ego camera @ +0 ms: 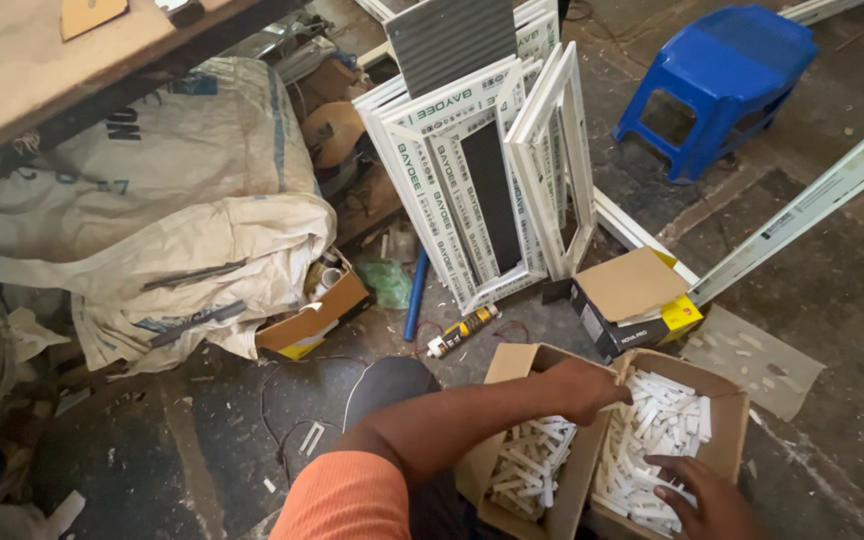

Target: The person sits on a low stool in a workshop and sorts small white plastic strips between two open cardboard boxes, picking pieces one at a time from one box and placing them into the other. The person occasionally turns pieces over in their hands while transferring them.

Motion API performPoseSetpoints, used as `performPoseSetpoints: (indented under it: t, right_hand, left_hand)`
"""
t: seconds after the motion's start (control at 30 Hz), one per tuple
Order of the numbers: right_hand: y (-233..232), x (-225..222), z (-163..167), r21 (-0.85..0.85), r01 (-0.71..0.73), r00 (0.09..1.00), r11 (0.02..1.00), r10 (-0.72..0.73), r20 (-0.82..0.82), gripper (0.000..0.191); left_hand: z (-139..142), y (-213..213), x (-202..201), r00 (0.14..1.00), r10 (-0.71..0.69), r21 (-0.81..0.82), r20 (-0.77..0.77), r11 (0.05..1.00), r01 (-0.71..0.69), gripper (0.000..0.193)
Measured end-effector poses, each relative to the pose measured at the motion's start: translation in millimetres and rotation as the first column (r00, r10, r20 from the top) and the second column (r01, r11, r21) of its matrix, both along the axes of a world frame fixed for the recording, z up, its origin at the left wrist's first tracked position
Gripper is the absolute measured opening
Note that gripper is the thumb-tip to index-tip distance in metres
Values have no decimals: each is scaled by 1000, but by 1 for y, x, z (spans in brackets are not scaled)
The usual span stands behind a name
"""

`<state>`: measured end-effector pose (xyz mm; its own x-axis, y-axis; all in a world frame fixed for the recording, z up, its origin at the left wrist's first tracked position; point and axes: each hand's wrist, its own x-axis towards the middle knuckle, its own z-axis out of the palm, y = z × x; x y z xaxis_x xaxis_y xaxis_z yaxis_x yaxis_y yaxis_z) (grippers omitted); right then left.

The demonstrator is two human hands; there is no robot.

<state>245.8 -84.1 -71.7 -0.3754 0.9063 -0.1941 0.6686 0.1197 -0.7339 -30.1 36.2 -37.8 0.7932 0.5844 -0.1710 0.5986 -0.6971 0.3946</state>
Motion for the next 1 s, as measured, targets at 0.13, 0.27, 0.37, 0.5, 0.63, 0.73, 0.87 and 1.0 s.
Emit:
performPoseSetpoints:
  t: [0.13,0.27,0.37,0.5,0.63,0.73,0.87,1.0]
  right_hand:
    - [-3,-3,6,13,26,999,1000,-26,29,40]
    - [-5,-11,11,16,-9,998,1000,8,64,44]
    - [-4,-16,11,43,-85,996,995,85,6,46]
    - [-8,-18,14,62,-84,996,995,82,45,42]
    - [-14,-22,19,173,-54,997,983,42,71,37]
    - [-20,-27,25,123,-18,988,992,0,151,37]
    - [-23,-25,41,290,-91,982,953,37,185,33]
    - [-28,-13,66,321,96,992,942,-118,53,25]
  left_hand:
    - [-3,-7,3,997,0,-50,-74,999,-3,65]
    - [-2,-7,1,999,-29,-42,-34,999,28,65]
    - [-2,-8,-1,1000,-20,-48,-24,999,19,66]
    - [-4,-13,-3,999,-5,-47,-38,999,4,60]
    - [-7,-15,-3,999,-14,-77,-49,997,10,66]
    - [-10,-21,-7,981,-90,-10,-170,996,90,41]
    - [-5,-27,-19,1000,14,79,18,997,-16,61]
    - [25,-26,-19,992,81,-135,96,989,-68,31]
